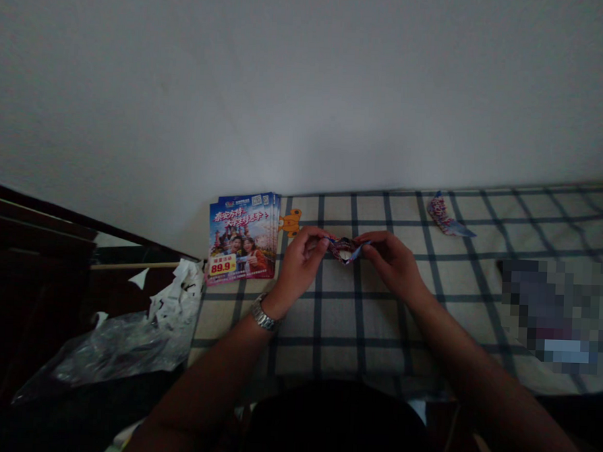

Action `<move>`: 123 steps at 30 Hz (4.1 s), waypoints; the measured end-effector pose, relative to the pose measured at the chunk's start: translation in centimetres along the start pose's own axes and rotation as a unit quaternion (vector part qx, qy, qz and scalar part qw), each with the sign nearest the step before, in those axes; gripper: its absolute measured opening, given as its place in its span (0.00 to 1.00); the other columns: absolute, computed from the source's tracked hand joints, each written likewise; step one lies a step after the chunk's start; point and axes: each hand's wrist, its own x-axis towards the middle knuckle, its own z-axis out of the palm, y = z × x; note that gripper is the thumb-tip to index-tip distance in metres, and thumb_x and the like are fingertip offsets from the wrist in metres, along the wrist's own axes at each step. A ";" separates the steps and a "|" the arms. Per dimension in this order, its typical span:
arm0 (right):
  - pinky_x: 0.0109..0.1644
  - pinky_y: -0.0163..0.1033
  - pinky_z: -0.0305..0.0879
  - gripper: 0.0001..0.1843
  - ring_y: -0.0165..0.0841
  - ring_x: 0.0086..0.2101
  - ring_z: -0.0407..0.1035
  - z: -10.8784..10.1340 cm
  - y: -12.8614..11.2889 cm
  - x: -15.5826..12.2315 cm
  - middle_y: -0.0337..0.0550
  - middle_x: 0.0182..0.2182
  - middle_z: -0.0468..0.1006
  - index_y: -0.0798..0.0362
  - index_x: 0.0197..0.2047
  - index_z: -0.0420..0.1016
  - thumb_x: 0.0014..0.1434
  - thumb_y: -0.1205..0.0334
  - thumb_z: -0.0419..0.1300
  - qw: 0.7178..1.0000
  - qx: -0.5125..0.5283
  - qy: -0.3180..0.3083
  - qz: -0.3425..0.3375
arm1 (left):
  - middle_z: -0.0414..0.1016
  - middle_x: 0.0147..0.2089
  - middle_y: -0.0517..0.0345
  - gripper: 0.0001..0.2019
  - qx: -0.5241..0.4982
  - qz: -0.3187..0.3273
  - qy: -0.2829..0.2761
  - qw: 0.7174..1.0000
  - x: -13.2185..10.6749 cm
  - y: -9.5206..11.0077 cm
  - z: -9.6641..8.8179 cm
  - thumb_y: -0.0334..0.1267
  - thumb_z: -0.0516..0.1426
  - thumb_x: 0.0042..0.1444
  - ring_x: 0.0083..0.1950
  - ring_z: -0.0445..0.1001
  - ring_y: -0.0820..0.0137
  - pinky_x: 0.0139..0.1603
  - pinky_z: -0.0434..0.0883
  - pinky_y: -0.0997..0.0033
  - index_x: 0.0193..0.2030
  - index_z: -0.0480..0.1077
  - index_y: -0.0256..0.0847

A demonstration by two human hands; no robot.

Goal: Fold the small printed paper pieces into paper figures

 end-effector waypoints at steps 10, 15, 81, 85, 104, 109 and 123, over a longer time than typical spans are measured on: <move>0.55 0.50 0.79 0.15 0.40 0.46 0.81 -0.1 0.3 0.2 0.47 0.47 0.85 0.47 0.49 0.76 0.69 0.46 0.63 0.999 0.023 0.025 0.038 | 0.76 0.48 0.53 0.13 -0.016 -0.039 0.024 0.999 0.1 -1.1 -0.2 0.51 0.58 0.71 0.50 0.78 0.67 0.53 0.79 0.64 0.49 0.68 0.44; 0.49 0.48 0.81 0.16 0.38 0.41 0.81 -0.1 0.5 0.4 0.46 0.44 0.85 0.47 0.47 0.74 0.67 0.45 0.64 0.997 0.045 0.033 0.055 | 0.74 0.48 0.54 0.13 -0.048 -0.062 0.037 0.996 -0.1 -1.5 -0.1 0.51 0.58 0.71 0.50 0.78 0.67 0.52 0.81 0.64 0.49 0.68 0.44; 0.47 0.43 0.80 0.24 0.36 0.39 0.80 0.6 0.1 0.6 0.40 0.39 0.83 0.46 0.49 0.73 0.55 0.49 0.76 0.990 0.110 0.012 0.086 | 0.78 0.44 0.57 0.13 0.025 -0.034 -0.012 0.999 -0.2 -1.4 0.1 0.40 0.67 0.63 0.45 0.79 0.70 0.44 0.78 0.71 0.44 0.66 0.43; 0.40 0.43 0.78 0.20 0.37 0.34 0.79 0.4 -0.2 0.6 0.42 0.34 0.83 0.48 0.44 0.77 0.56 0.46 0.74 0.994 0.039 0.001 0.103 | 0.77 0.42 0.59 0.12 0.048 -0.024 -0.019 0.998 -0.2 -1.1 0.1 0.40 0.67 0.63 0.42 0.78 0.72 0.42 0.76 0.74 0.43 0.67 0.43; 0.36 0.42 0.76 0.17 0.37 0.32 0.80 0.5 -0.5 0.4 0.42 0.31 0.85 0.50 0.40 0.76 0.60 0.45 0.70 0.991 0.030 -0.009 0.132 | 0.73 0.37 0.61 0.07 0.076 -0.042 -0.020 0.996 0.1 0.3 0.2 0.36 0.65 0.63 0.38 0.73 0.72 0.38 0.71 0.75 0.40 0.70 0.41; 0.37 0.42 0.77 0.17 0.37 0.32 0.80 0.5 -0.7 0.5 0.42 0.30 0.84 0.50 0.39 0.76 0.60 0.46 0.70 0.992 0.039 -0.008 0.121 | 0.73 0.37 0.61 0.08 0.086 -0.034 -0.016 0.996 0.3 0.2 0.2 0.35 0.66 0.62 0.38 0.73 0.72 0.38 0.71 0.75 0.39 0.70 0.41; 0.53 0.51 0.78 0.20 0.44 0.52 0.77 0.2 0.0 0.4 0.49 0.53 0.80 0.45 0.55 0.76 0.62 0.51 0.71 0.994 -0.092 -0.020 -0.056 | 0.79 0.40 0.59 0.04 0.095 -0.033 -0.028 0.995 0.4 -0.7 -0.1 0.38 0.65 0.63 0.41 0.77 0.69 0.43 0.74 0.70 0.42 0.76 0.42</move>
